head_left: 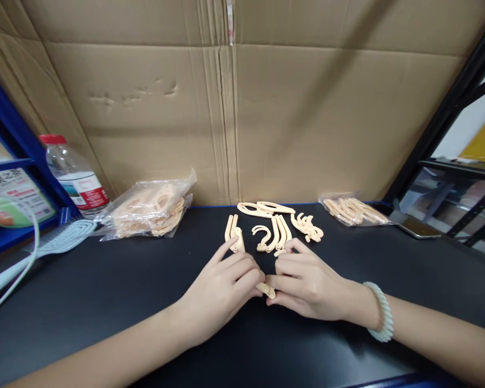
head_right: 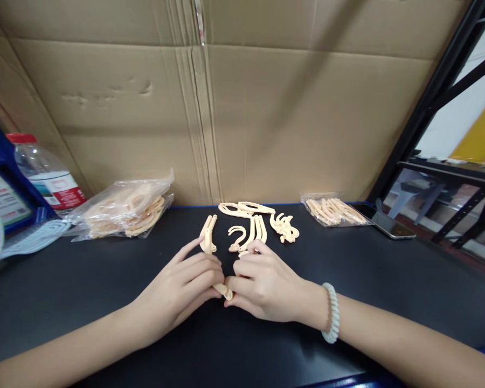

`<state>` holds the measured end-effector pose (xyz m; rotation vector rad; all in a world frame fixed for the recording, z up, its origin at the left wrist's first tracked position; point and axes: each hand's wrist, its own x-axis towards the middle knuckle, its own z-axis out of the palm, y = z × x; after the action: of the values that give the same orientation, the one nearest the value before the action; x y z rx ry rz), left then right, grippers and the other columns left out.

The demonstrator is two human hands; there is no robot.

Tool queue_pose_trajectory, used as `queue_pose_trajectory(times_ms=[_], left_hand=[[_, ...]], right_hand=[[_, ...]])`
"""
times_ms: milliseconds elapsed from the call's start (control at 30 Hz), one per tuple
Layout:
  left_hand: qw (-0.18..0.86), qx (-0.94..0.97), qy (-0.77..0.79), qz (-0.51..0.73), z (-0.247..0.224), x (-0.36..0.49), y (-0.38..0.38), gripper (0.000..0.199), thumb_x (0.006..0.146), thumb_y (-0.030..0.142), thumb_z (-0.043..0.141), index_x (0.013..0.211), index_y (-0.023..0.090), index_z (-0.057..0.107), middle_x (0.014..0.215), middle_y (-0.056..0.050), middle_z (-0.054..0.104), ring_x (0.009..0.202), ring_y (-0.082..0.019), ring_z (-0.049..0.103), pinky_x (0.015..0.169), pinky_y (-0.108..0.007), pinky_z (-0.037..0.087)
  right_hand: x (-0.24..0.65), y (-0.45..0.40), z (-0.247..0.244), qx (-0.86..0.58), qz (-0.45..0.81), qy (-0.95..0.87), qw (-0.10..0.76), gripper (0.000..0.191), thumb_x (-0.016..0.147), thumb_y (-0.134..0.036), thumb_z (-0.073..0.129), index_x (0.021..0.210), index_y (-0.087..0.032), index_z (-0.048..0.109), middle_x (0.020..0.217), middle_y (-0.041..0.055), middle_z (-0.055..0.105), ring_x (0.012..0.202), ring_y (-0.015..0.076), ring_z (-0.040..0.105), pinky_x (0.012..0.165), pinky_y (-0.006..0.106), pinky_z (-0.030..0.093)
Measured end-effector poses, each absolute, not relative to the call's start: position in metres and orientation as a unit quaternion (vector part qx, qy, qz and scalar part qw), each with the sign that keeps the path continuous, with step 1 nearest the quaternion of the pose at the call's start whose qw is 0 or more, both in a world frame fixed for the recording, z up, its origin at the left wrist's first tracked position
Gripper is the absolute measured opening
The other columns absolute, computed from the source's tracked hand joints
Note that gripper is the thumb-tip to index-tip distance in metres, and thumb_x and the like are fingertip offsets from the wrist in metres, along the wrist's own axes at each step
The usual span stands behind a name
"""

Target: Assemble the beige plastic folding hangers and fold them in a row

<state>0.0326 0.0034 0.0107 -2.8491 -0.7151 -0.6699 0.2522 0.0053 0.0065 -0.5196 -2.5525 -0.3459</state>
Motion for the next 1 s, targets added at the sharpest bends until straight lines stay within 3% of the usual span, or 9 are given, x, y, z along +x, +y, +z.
queue_pose_trajectory(times_ms=[100,167,233,300,567,733,867,1000], left_hand=[[0.076,-0.95,-0.225,-0.202,0.013,0.032,0.003,0.025,0.098,0.022,0.037,0.083,0.018,0.056,0.08,-0.001,0.062,0.074,-0.016,0.057,0.102,-0.044,0.035],[0.069,-0.955,-0.224,-0.181,0.015,0.032,0.002,0.025,0.097,0.022,0.038,0.081,0.017,0.057,0.078,-0.003,0.061,0.071,-0.017,0.055,0.085,-0.037,0.045],[0.053,-0.959,-0.231,-0.156,0.016,0.033,0.001,0.023,0.095,0.021,0.04,0.08,0.017,0.058,0.078,-0.004,0.06,0.067,-0.017,0.053,0.066,-0.031,0.045],[0.044,-0.959,-0.237,-0.147,0.016,0.033,0.0,0.022,0.093,0.019,0.042,0.079,0.017,0.058,0.076,-0.004,0.059,0.064,-0.017,0.051,0.059,-0.03,0.042],[0.055,-0.951,-0.218,-0.212,0.015,0.034,0.0,0.023,0.088,0.008,0.042,0.074,0.016,0.058,0.073,-0.004,0.06,0.065,-0.016,0.051,0.062,-0.03,0.041],[0.139,-0.943,-0.14,-0.268,0.021,0.031,0.0,0.028,0.091,0.005,0.035,0.08,0.016,0.058,0.075,-0.006,0.064,0.066,-0.017,0.053,0.069,-0.033,0.045],[0.124,-0.942,-0.16,-0.267,0.03,0.023,0.011,0.023,0.09,0.003,0.039,0.081,0.016,0.056,0.075,-0.004,0.064,0.069,-0.016,0.055,0.069,-0.03,0.045],[0.162,-0.936,-0.233,-0.211,0.031,0.005,0.039,0.018,0.089,0.004,0.042,0.089,0.016,0.055,0.081,-0.004,0.066,0.08,-0.019,0.059,0.086,-0.038,0.044]], right_hand=[[0.252,0.004,0.007,-0.191,-0.134,-0.937,0.258,0.031,0.096,-0.035,0.046,0.079,-0.015,0.064,0.065,-0.0003,0.052,0.062,0.013,0.041,0.08,0.033,0.035],[0.251,0.004,0.007,-0.183,-0.144,-0.938,0.257,0.033,0.096,-0.035,0.046,0.076,-0.015,0.063,0.065,-0.0004,0.051,0.062,0.0129,0.04,0.081,0.033,0.034],[0.25,0.003,0.007,-0.176,-0.143,-0.94,0.253,0.034,0.096,-0.034,0.046,0.073,-0.015,0.062,0.063,-0.0008,0.05,0.06,0.0126,0.039,0.081,0.033,0.034],[0.249,0.003,0.005,-0.178,-0.123,-0.943,0.252,0.034,0.096,-0.034,0.045,0.072,-0.016,0.063,0.061,-0.0014,0.049,0.058,0.0124,0.037,0.08,0.034,0.034],[0.245,-0.002,0.003,-0.211,-0.005,-0.934,0.289,0.025,0.089,-0.032,0.054,0.074,-0.017,0.066,0.058,-0.0016,0.052,0.055,0.0117,0.038,0.072,0.033,0.033],[0.246,0.0,0.01,-0.271,0.115,-0.891,0.346,0.02,0.09,-0.024,0.054,0.078,-0.017,0.069,0.056,-0.0032,0.055,0.053,0.0094,0.045,0.073,0.031,0.036],[0.249,0.008,0.012,-0.297,0.104,-0.871,0.378,0.011,0.087,-0.023,0.059,0.088,-0.019,0.069,0.065,-0.0012,0.06,0.06,0.0118,0.051,0.072,0.033,0.036],[0.249,0.012,0.01,-0.317,0.088,-0.864,0.381,0.009,0.083,-0.02,0.06,0.087,-0.02,0.069,0.063,-0.0019,0.052,0.063,0.0137,0.049,0.071,0.034,0.037]])
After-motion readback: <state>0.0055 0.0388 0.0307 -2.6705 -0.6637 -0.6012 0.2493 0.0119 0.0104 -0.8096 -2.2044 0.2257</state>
